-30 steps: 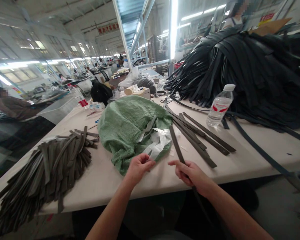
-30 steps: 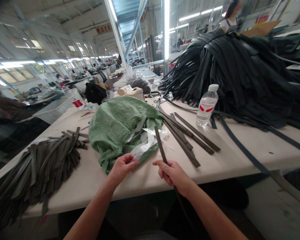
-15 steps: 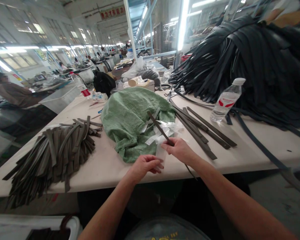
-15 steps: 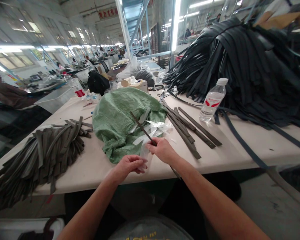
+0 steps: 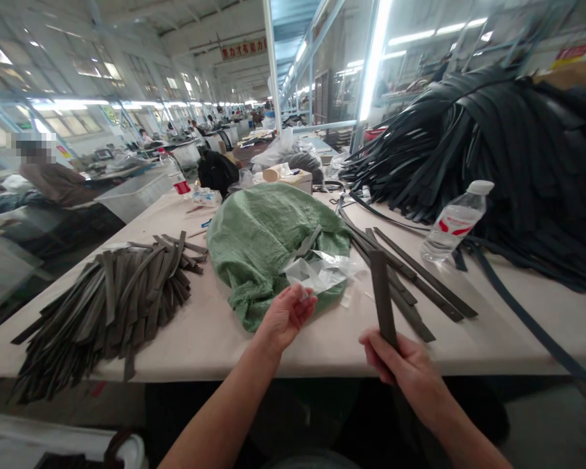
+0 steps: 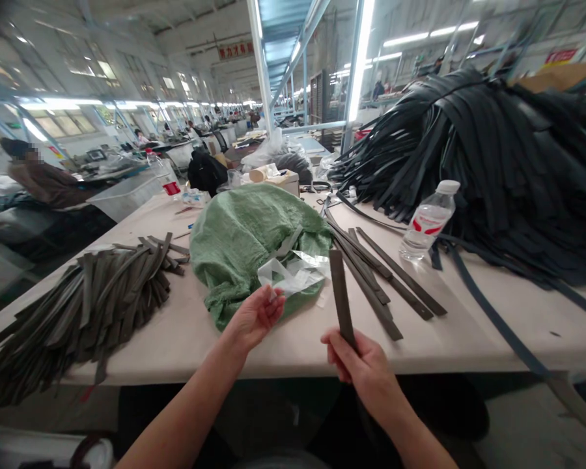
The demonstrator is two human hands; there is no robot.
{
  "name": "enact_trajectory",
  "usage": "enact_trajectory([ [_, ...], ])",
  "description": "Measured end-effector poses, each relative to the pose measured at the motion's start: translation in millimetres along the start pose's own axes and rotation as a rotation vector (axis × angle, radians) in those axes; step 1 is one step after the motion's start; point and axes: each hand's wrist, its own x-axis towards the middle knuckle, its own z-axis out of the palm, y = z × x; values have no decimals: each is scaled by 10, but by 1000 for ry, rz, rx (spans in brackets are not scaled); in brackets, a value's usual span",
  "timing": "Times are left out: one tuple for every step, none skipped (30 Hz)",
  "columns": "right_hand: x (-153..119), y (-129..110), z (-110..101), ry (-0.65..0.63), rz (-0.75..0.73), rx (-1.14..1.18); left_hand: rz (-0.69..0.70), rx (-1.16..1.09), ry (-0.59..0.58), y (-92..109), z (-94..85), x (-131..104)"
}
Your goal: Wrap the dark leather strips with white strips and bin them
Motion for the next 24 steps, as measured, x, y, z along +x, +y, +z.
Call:
enact_trajectory([
  [-96, 101, -11, 10, 5, -49, -5, -56, 16, 17, 44, 22],
  [-184, 186, -16, 2, 6, -97, -14, -96, 31, 31, 90, 38],
  [-261, 251, -14, -21, 3, -142, -26, -124, 43, 39, 135, 47],
  [-325, 291, -6, -54, -2, -181, -41, -143, 50, 42, 179, 51],
  [-374, 305, 8, -87, -10, -214, -55, -157, 49, 37, 220, 48],
  [-407, 298, 28, -112, -22, -245, -66, -164, 39, 27, 258, 41],
  [-423, 275, 51, -127, -36, -277, -76, -166, 25, 11, 292, 30],
  [-423, 243, 77, -136, -49, -312, -83, -164, 10, -7, 322, 17],
  [-410, 209, 104, -143, -61, -345, -85, -160, -2, -27, 347, 3],
  [-388, 180, 131, -150, -69, -373, -82, -156, -9, -46, 369, -11],
  [-360, 161, 155, -162, -76, -395, -79, -151, -13, -61, 386, -25],
  [-330, 153, 176, -174, -84, -410, -74, -146, -17, -72, 400, -36],
  [-301, 158, 194, -183, -92, -419, -70, -141, -21, -77, 408, -46],
  [-274, 172, 209, -189, -98, -423, -66, -137, -26, -80, 413, -54],
  [-252, 192, 220, -191, -104, -420, -63, -133, -31, -81, 413, -61],
  [-234, 215, 229, -190, -107, -412, -63, -129, -37, -83, 410, -68],
  [-218, 235, 237, -190, -105, -400, -63, -127, -42, -90, 402, -74],
  [-205, 250, 243, -193, -97, -383, -67, -124, -47, -105, 392, -82],
  [-193, 259, 250, -200, -87, -363, -72, -121, -51, -128, 380, -91],
  [-181, 260, 258, -212, -72, -336, -77, -118, -55, -160, 366, -103],
  [-170, 255, 268, -227, -53, -302, -82, -110, -59, -198, 352, -116],
  [-160, 246, 278, -245, -30, -264, -84, -97, -65, -237, 339, -129],
  [-155, 236, 290, -263, -9, -220, -83, -80, -71, -271, 326, -142],
  [-156, 227, 301, -279, 8, -175, -77, -60, -75, -295, 314, -151],
])
